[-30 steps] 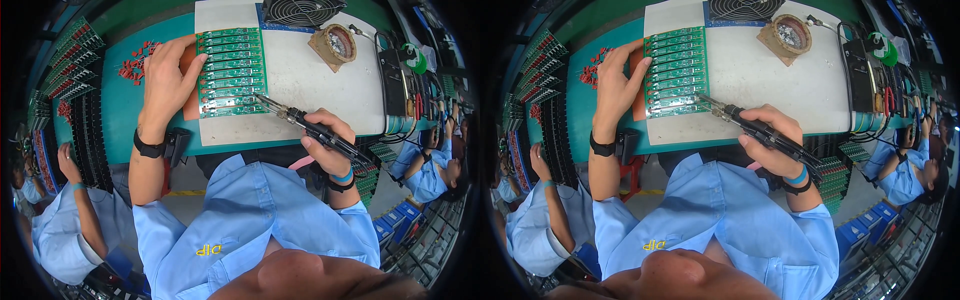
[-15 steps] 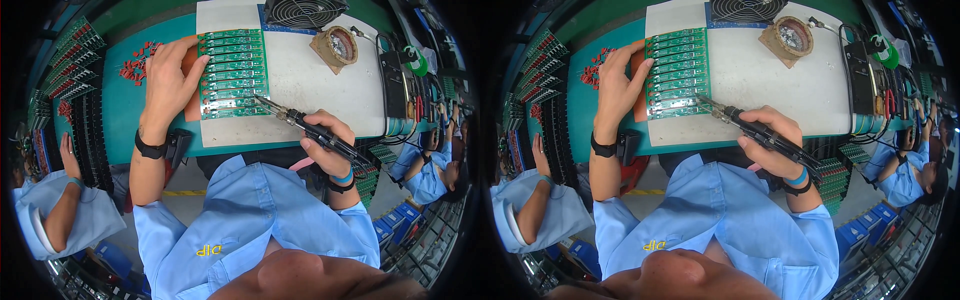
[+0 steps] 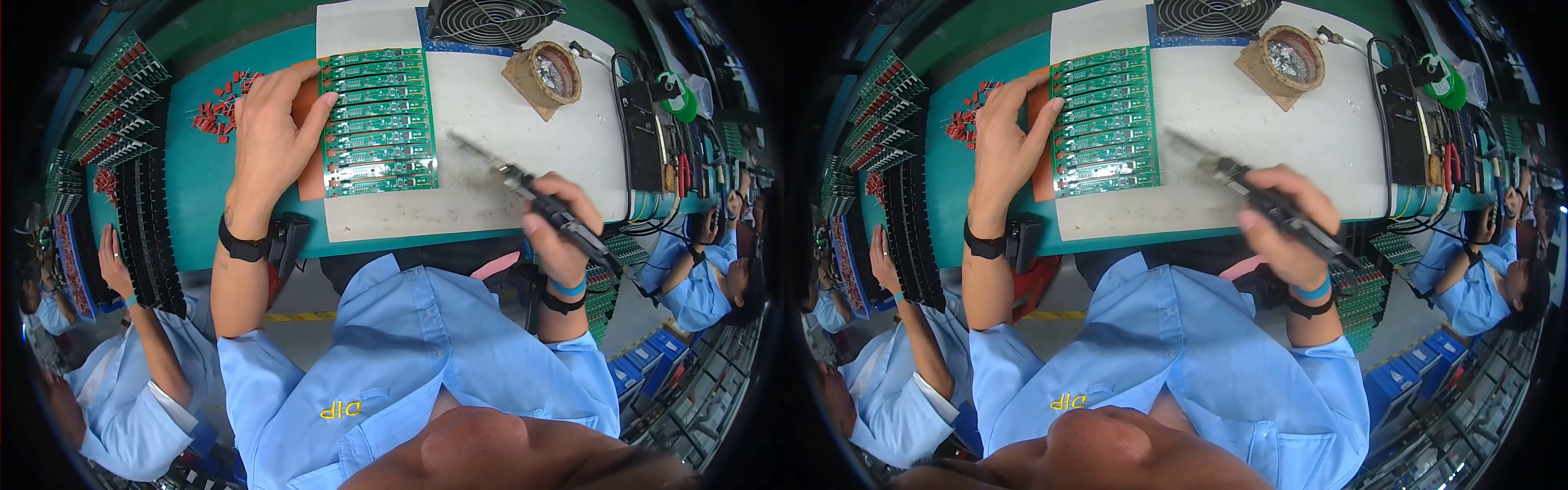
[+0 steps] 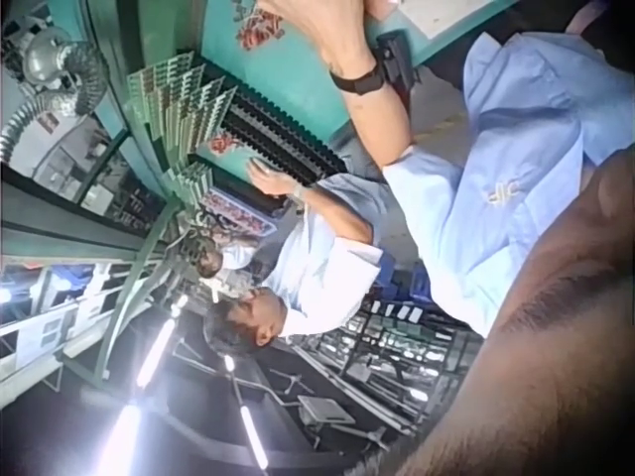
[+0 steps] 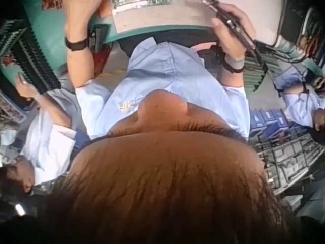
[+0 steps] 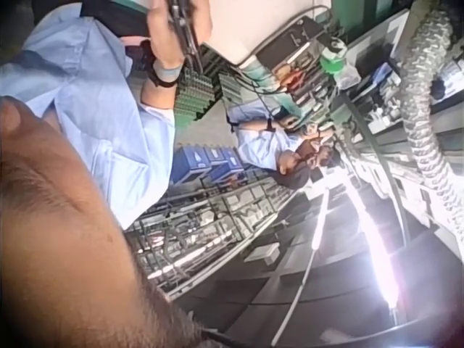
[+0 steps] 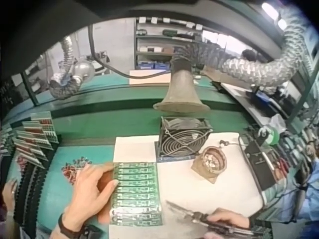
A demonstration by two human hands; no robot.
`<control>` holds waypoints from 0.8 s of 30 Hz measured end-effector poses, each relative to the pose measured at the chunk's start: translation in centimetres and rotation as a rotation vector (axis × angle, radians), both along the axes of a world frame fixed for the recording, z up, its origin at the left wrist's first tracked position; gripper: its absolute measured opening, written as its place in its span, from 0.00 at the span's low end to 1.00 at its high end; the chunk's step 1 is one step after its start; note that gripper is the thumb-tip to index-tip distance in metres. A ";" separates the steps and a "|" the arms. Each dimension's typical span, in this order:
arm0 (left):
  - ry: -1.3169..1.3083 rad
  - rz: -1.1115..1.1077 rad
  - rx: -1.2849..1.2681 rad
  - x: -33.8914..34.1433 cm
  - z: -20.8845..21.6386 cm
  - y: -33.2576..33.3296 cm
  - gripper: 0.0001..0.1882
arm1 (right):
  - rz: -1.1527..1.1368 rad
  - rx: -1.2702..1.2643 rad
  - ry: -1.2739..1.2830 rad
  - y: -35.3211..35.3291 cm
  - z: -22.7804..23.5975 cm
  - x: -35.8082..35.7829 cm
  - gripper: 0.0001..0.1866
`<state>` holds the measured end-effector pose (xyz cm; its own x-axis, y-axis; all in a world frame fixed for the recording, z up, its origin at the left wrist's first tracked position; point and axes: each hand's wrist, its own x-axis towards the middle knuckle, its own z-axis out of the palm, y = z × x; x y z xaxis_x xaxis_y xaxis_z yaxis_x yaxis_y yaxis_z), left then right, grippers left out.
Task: The person picks up a stack of circuit boards, places them onto a board holder, and covers them with a metal plate. They then flip the assembly over and use a soldering iron to solder components onto the circuit boards.
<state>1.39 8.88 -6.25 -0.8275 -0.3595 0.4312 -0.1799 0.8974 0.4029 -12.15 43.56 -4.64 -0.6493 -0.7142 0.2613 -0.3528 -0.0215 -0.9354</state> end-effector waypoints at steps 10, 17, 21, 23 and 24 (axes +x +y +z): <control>0.012 -0.006 0.004 0.0 -0.2 0.0 0.18 | -0.320 -0.067 -0.046 0.2 -0.8 -0.5 0.21; 0.002 0.002 -0.009 0.0 0.1 0.2 0.18 | 0.094 0.057 -0.083 -1.5 -0.1 0.2 0.21; -0.003 0.002 -0.005 0.0 0.0 0.1 0.19 | 0.096 0.076 -0.069 -2.1 -0.3 0.2 0.20; 0.002 0.007 -0.024 0.0 0.0 0.2 0.18 | 0.094 0.088 -0.078 -2.3 -0.2 0.2 0.20; 0.005 0.009 -0.034 0.1 0.0 0.2 0.18 | 0.095 0.088 -0.078 -2.4 -0.2 0.2 0.20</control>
